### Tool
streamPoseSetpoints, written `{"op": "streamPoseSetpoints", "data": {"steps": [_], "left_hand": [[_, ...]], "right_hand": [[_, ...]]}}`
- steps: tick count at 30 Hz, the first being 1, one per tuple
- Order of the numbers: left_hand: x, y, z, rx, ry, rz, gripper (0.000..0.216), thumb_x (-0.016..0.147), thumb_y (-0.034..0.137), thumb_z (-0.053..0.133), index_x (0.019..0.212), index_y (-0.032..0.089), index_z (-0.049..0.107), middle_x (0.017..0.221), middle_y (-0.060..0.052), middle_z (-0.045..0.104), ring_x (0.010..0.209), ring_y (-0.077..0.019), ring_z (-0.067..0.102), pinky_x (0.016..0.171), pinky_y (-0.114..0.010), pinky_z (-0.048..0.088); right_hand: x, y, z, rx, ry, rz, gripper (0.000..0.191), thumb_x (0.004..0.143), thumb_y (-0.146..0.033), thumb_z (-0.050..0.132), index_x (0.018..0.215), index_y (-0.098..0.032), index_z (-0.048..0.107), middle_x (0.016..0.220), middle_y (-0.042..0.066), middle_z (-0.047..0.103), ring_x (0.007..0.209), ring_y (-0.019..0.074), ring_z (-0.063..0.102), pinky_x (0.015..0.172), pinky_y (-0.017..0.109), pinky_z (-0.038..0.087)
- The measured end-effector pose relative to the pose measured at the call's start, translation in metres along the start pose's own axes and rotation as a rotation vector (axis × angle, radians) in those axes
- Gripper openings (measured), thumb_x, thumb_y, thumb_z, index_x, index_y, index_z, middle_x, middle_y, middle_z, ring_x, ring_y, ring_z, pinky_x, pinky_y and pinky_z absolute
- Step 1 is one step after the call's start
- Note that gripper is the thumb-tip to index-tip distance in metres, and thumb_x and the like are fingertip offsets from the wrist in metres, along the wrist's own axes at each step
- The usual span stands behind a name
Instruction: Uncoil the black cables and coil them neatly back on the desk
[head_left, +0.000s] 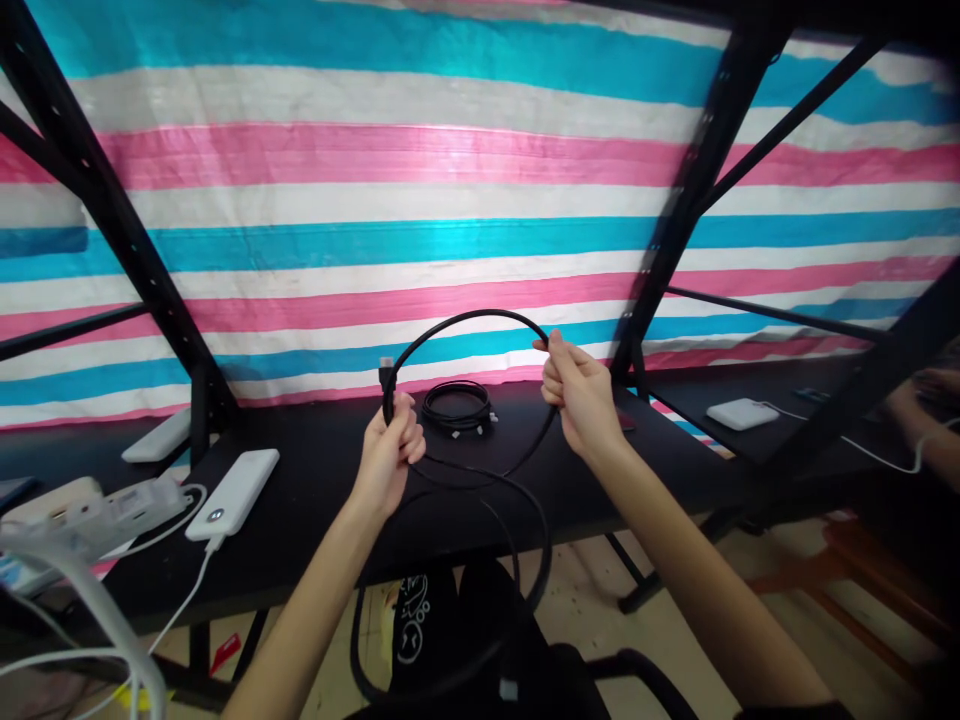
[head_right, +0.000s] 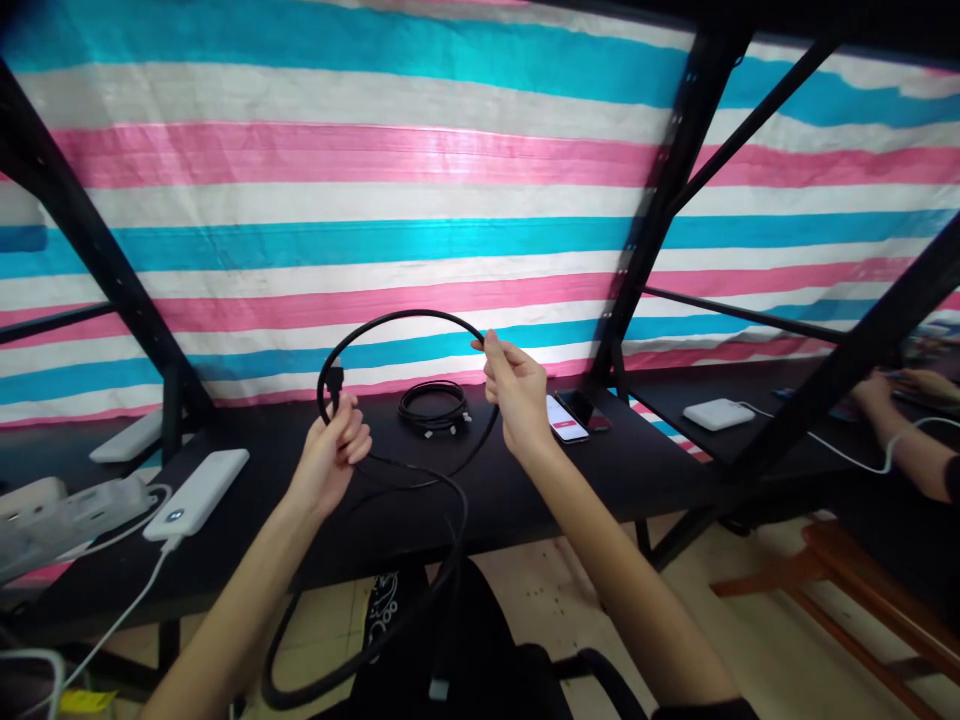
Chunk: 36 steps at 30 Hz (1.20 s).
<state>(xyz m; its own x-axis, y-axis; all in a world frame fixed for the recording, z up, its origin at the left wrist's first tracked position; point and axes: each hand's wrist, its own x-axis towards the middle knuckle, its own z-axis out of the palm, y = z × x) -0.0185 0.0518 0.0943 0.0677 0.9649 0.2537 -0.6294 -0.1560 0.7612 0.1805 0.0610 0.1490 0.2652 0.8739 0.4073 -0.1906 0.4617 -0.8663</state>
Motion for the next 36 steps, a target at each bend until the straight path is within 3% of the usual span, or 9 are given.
{"op": "streamPoseSetpoints", "data": {"steps": [5, 8, 12, 16, 20, 23, 26, 29, 36], "left_hand": [[-0.001, 0.024, -0.007, -0.155, -0.042, -0.066, 0.036, 0.067, 0.018, 0.078, 0.06, 0.017, 0.042, 0.046, 0.012, 0.021, 0.037, -0.0025, 0.012, 0.032, -0.015, 0.015], [-0.002, 0.029, -0.007, -0.148, 0.02, 0.0, 0.041, 0.072, 0.02, 0.075, 0.057, 0.017, 0.037, 0.046, 0.011, 0.022, 0.037, -0.0024, 0.013, 0.032, -0.016, 0.017], [-0.001, 0.031, -0.006, -0.164, 0.14, 0.147, 0.035, 0.078, 0.018, 0.069, 0.06, 0.017, 0.039, 0.047, 0.011, 0.022, 0.036, -0.0028, 0.015, 0.034, -0.016, 0.019], [-0.002, 0.031, -0.008, -0.181, 0.197, 0.208, 0.038, 0.08, 0.019, 0.068, 0.06, 0.017, 0.036, 0.048, 0.011, 0.02, 0.037, -0.0031, 0.015, 0.037, -0.017, 0.023], [-0.005, 0.021, -0.01, -0.158, 0.206, 0.184, 0.035, 0.077, 0.023, 0.072, 0.063, 0.017, 0.04, 0.049, 0.011, 0.02, 0.04, -0.0035, 0.017, 0.042, -0.016, 0.027], [-0.005, 0.008, -0.011, -0.059, 0.225, 0.154, 0.033, 0.072, 0.026, 0.076, 0.067, 0.017, 0.044, 0.051, 0.011, 0.024, 0.042, -0.0034, 0.022, 0.042, -0.016, 0.025], [-0.003, -0.004, -0.015, 0.024, 0.231, 0.094, 0.033, 0.071, 0.032, 0.076, 0.069, 0.016, 0.047, 0.054, 0.01, 0.031, 0.046, -0.0033, 0.03, 0.045, -0.016, 0.028], [-0.001, -0.009, -0.024, 0.128, 0.226, 0.042, 0.03, 0.07, 0.03, 0.076, 0.08, 0.016, 0.052, 0.057, 0.009, 0.04, 0.05, -0.0038, 0.039, 0.05, -0.016, 0.033], [-0.012, 0.0, -0.049, 0.35, 0.191, -0.065, 0.042, 0.075, 0.038, 0.069, 0.106, 0.019, 0.049, 0.066, 0.005, 0.054, 0.049, -0.0085, 0.054, 0.046, -0.019, 0.039]], "right_hand": [[0.009, 0.019, -0.014, 0.013, -0.1, 0.259, 0.041, 0.074, -0.054, 0.067, 0.088, -0.015, 0.064, 0.055, -0.007, 0.035, 0.044, 0.0046, 0.032, 0.042, 0.021, 0.026], [-0.005, 0.029, -0.016, -0.024, -0.235, 0.418, 0.046, 0.08, -0.055, 0.059, 0.105, -0.017, 0.064, 0.076, 0.001, 0.058, 0.069, 0.0104, 0.055, 0.065, 0.023, 0.043], [-0.037, 0.04, -0.011, -0.084, -0.525, 0.588, 0.047, 0.079, -0.05, 0.062, 0.118, -0.021, 0.06, 0.109, 0.007, 0.063, 0.105, 0.0198, 0.057, 0.096, 0.034, 0.038], [-0.063, 0.061, -0.007, -0.001, -0.602, 0.75, 0.048, 0.081, -0.054, 0.054, 0.113, -0.019, 0.063, 0.113, 0.01, 0.064, 0.112, 0.0232, 0.056, 0.102, 0.039, 0.033], [-0.084, 0.095, -0.005, -0.034, -0.552, 0.745, 0.051, 0.081, -0.057, 0.053, 0.11, -0.015, 0.062, 0.11, 0.012, 0.065, 0.105, 0.0219, 0.06, 0.097, 0.037, 0.038], [-0.1, 0.115, 0.001, -0.01, -0.57, 0.769, 0.058, 0.079, -0.049, 0.061, 0.125, -0.015, 0.051, 0.097, 0.01, 0.067, 0.082, 0.0171, 0.066, 0.074, 0.029, 0.047], [-0.11, 0.121, 0.006, 0.091, -0.575, 0.813, 0.057, 0.075, -0.036, 0.065, 0.127, -0.016, 0.05, 0.075, 0.0, 0.06, 0.043, 0.0039, 0.044, 0.041, 0.017, 0.026], [-0.111, 0.117, 0.001, 0.202, -0.474, 0.84, 0.042, 0.074, -0.025, 0.061, 0.115, -0.017, 0.061, 0.07, -0.004, 0.049, 0.041, 0.0001, 0.02, 0.039, 0.018, 0.009], [-0.105, 0.092, -0.03, 0.159, -0.259, 0.767, 0.028, 0.07, -0.032, 0.066, 0.09, -0.012, 0.066, 0.062, -0.005, 0.033, 0.051, 0.0055, 0.019, 0.042, 0.018, 0.011]]}}
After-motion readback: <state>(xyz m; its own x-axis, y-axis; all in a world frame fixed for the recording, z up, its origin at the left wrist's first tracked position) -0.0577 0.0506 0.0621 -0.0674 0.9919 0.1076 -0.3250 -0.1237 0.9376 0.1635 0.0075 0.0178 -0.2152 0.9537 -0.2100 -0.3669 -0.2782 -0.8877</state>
